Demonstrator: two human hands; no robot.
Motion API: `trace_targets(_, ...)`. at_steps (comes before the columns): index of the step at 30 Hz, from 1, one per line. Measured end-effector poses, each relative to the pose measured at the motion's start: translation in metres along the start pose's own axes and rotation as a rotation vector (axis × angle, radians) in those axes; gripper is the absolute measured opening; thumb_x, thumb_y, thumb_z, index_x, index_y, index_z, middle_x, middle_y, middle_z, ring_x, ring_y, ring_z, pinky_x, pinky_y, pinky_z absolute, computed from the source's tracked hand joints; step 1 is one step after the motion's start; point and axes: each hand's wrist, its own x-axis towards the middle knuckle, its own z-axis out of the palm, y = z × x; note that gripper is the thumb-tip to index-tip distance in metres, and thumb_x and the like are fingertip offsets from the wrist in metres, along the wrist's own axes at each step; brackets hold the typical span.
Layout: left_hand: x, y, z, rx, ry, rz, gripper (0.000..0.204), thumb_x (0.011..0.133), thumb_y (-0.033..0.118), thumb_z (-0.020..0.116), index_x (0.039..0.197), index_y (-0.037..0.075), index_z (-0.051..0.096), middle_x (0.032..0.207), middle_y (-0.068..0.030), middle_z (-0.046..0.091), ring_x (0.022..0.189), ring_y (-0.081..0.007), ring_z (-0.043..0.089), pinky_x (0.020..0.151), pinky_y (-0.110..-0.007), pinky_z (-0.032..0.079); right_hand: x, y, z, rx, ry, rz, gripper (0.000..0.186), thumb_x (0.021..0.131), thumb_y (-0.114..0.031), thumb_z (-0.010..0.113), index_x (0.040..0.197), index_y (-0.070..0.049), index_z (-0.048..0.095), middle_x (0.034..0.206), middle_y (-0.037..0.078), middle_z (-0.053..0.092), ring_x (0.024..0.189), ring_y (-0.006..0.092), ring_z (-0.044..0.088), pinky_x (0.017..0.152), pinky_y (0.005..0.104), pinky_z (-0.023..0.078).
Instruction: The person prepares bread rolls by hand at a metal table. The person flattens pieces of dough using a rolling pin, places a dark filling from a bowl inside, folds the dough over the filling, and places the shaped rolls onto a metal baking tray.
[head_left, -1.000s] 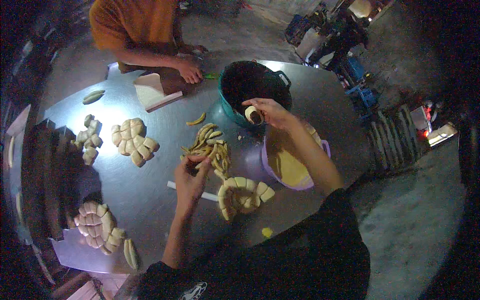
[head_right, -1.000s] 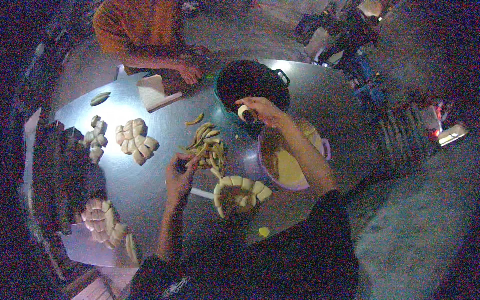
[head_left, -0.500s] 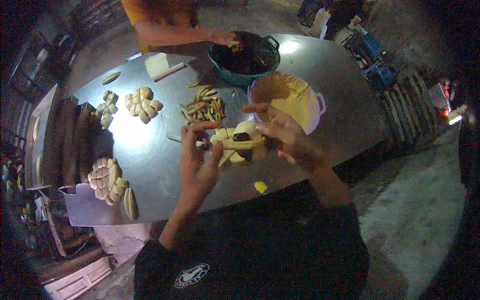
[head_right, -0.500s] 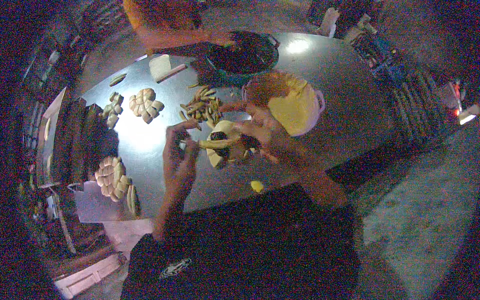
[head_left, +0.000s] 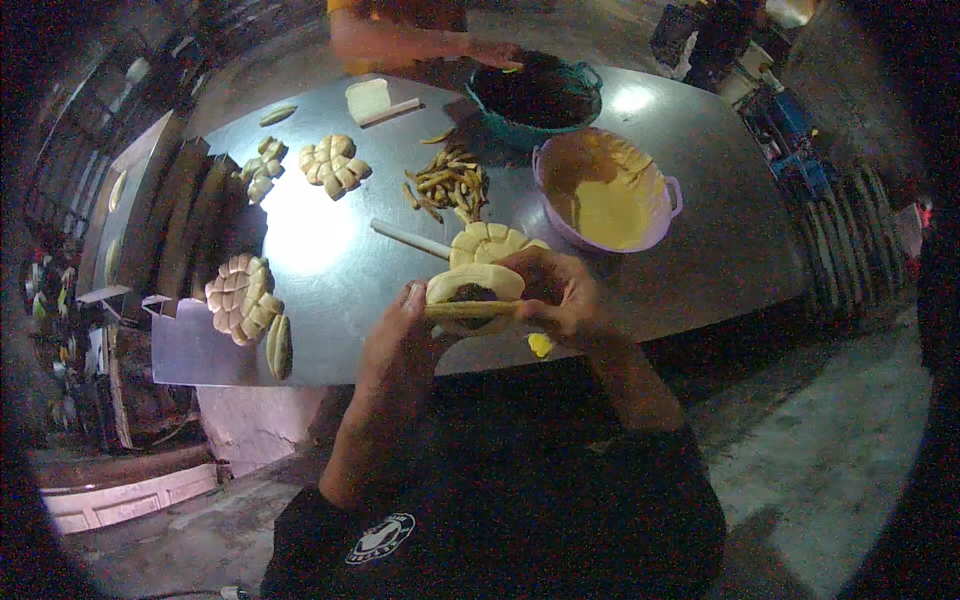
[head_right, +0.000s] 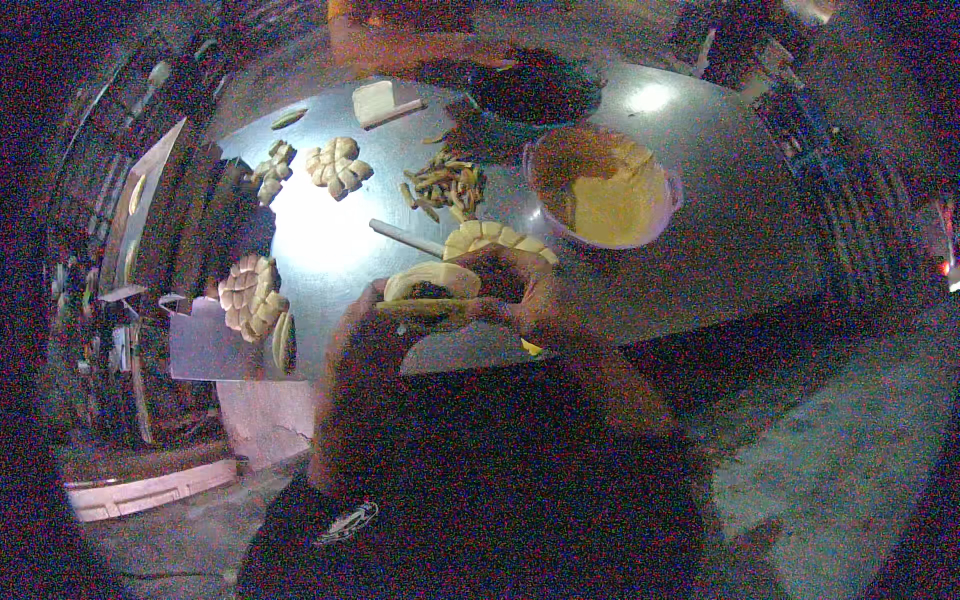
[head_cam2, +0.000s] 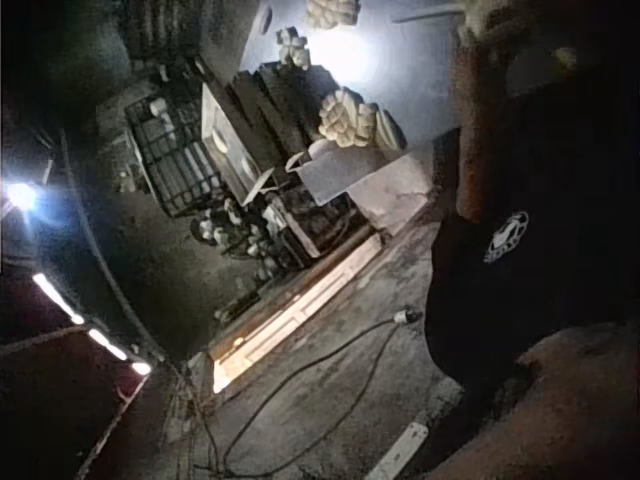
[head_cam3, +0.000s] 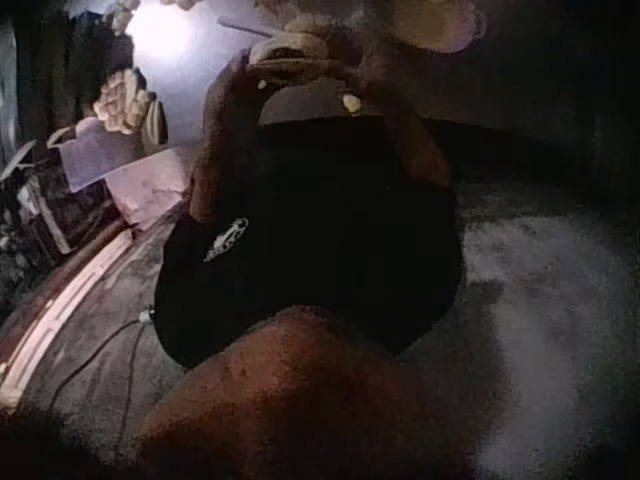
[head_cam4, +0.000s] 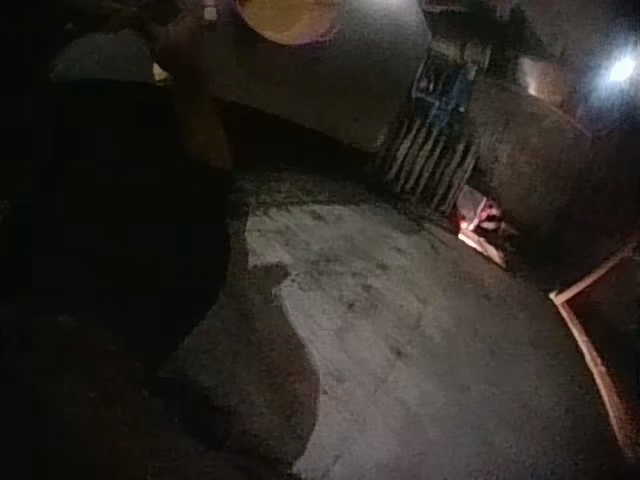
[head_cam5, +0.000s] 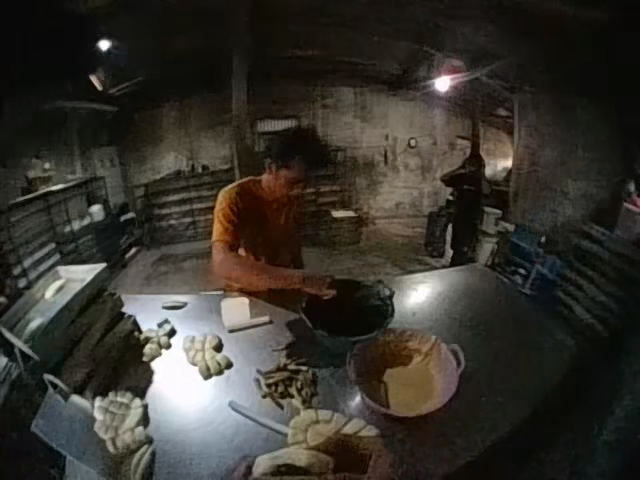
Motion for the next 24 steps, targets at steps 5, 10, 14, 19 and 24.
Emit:
trace_targets(5,-0.006,0.015,-0.024,0.223,0.053,0.076,0.022,0.099,0.023,0.057,0.107,0.005,0.049,0.108,-0.0109,0.061,0.106,-0.0206,0.061,0.093,-0.038,0.052,0.005,-0.017,0.012,0.112,-0.024,0.163,0.049,0.08,-0.025,0.079,0.112,0.008,0.064,0.114,0.015,0.067,0.106,0.0218,0.064,0.095,0.0372,0.051)
trace_targets(10,0.013,0.03,-0.088,0.29,0.007,0.191,0.022,0.093,0.014,0.065,0.103,0.006,0.047,0.105,-0.0093,0.061,0.103,-0.0193,0.062,0.092,-0.038,0.055,0.039,-0.013,0.051,-0.564,-0.014,-0.097,0.037,0.079,-0.006,0.075,0.114,0.003,0.067,0.113,0.017,0.068,0.102,0.0241,0.067,0.091,0.0376,0.053)
trace_targets(14,0.011,0.068,-0.116,-0.006,-0.04,0.05,0.027,0.089,0.009,0.07,0.104,0.006,0.047,0.105,-0.0101,0.061,0.102,-0.019,0.062,0.091,-0.038,0.055,0.074,-0.009,0.088,-0.984,-0.047,-0.222,0.033,0.085,-0.009,0.068,0.118,-0.007,0.067,0.112,0.015,0.069,0.101,0.0307,0.068,0.09,0.0387,0.053)
trace_targets(19,0.01,0.107,-0.156,0.275,-0.04,0.301,0.024,0.086,0.008,0.074,0.094,0.002,0.052,0.103,-0.0103,0.059,0.091,-0.0179,0.062,0.088,-0.035,0.054,0.123,0.006,0.135,-0.891,-0.047,-0.221,0.023,0.083,-0.005,0.071,0.106,-0.003,0.071,0.102,0.014,0.071,0.092,0.0245,0.069,0.08,0.0336,0.054)
trace_targets(24,0.015,0.135,-0.215,0.596,0.076,0.292,0.026,0.086,0.012,0.074,0.102,0.0,0.058,0.095,-0.0091,0.061,0.082,-0.0149,0.062,0.077,-0.031,0.054,0.164,0.03,0.172,-0.742,-0.055,0.042,0.017,0.085,-0.005,0.071,0.101,-0.001,0.072,0.099,0.012,0.072,0.088,0.0184,0.068,0.076,0.0291,0.053)
